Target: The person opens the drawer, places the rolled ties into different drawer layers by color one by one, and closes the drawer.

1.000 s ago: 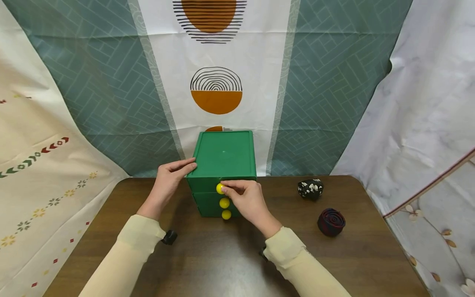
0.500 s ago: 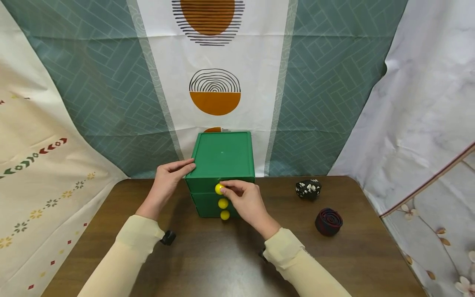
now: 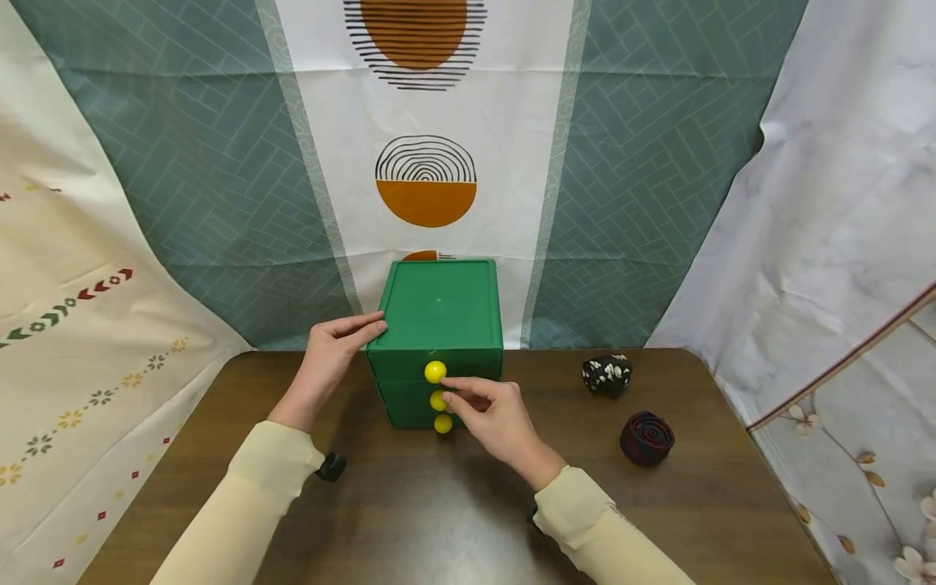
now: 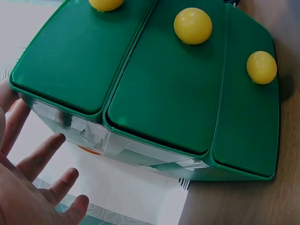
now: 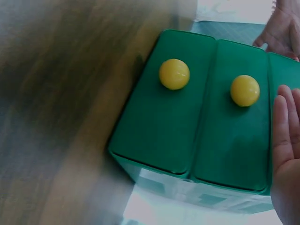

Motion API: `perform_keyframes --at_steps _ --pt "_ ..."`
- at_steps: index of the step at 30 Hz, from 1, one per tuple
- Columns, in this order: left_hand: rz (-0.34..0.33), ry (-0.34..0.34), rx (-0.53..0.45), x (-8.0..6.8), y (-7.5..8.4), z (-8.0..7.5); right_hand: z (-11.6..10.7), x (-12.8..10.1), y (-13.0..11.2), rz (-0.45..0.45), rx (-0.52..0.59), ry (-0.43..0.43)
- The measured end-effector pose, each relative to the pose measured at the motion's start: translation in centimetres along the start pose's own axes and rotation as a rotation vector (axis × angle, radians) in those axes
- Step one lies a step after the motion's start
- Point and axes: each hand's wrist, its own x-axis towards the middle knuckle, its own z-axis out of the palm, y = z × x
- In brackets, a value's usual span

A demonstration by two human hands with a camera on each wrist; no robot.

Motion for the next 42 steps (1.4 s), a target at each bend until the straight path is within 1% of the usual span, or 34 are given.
perform_keyframes --at_steps 2,6,8,11,15,19,24,27,30,35,42 --pt "0.003 0.005 -0.003 0.0 0.0 0.0 0.2 -0.1 1.2 0.035 -0.014 -0.016" --pt "-0.001 0.007 -0.005 0.1 -0.2 0.0 0.4 -0.2 3.3 0.143 -0.066 -0.039" --pt "-0.006 0.005 -0.006 0.0 -0.3 0.0 0.4 -0.2 3.7 0.186 -0.084 -0.049" --pt "-0.012 0.007 -0.007 0.0 -0.4 0.0 0.6 -0.2 4.0 0.241 -0.076 -0.071" --pt "-0.006 0.01 -0.008 0.0 -0.5 0.0 0.8 -0.1 4.0 0.277 -0.045 -0.087" --pt "0.001 0.009 -0.008 0.2 -0.4 0.0 1.0 0.1 3.6 0.295 -0.046 -0.083" --pt "0.0 0.006 -0.006 0.3 -0.3 0.0 1.1 0.3 1.9 0.326 -0.051 -0.081" --pt "-0.001 0.003 -0.006 0.3 -0.3 0.0 1.1 0.4 1.0 0.323 -0.052 -0.088" --pt "-0.005 0.005 -0.009 0.3 -0.2 -0.1 1.1 0.4 0.9 0.321 -0.052 -0.094" --pt "-0.004 0.002 -0.016 0.3 -0.1 0.0 1.1 0.6 1.6 0.313 -0.033 -0.089" --pt "-0.004 0.006 -0.016 0.3 -0.2 0.0 1.5 0.7 5.0 0.268 -0.041 -0.018"
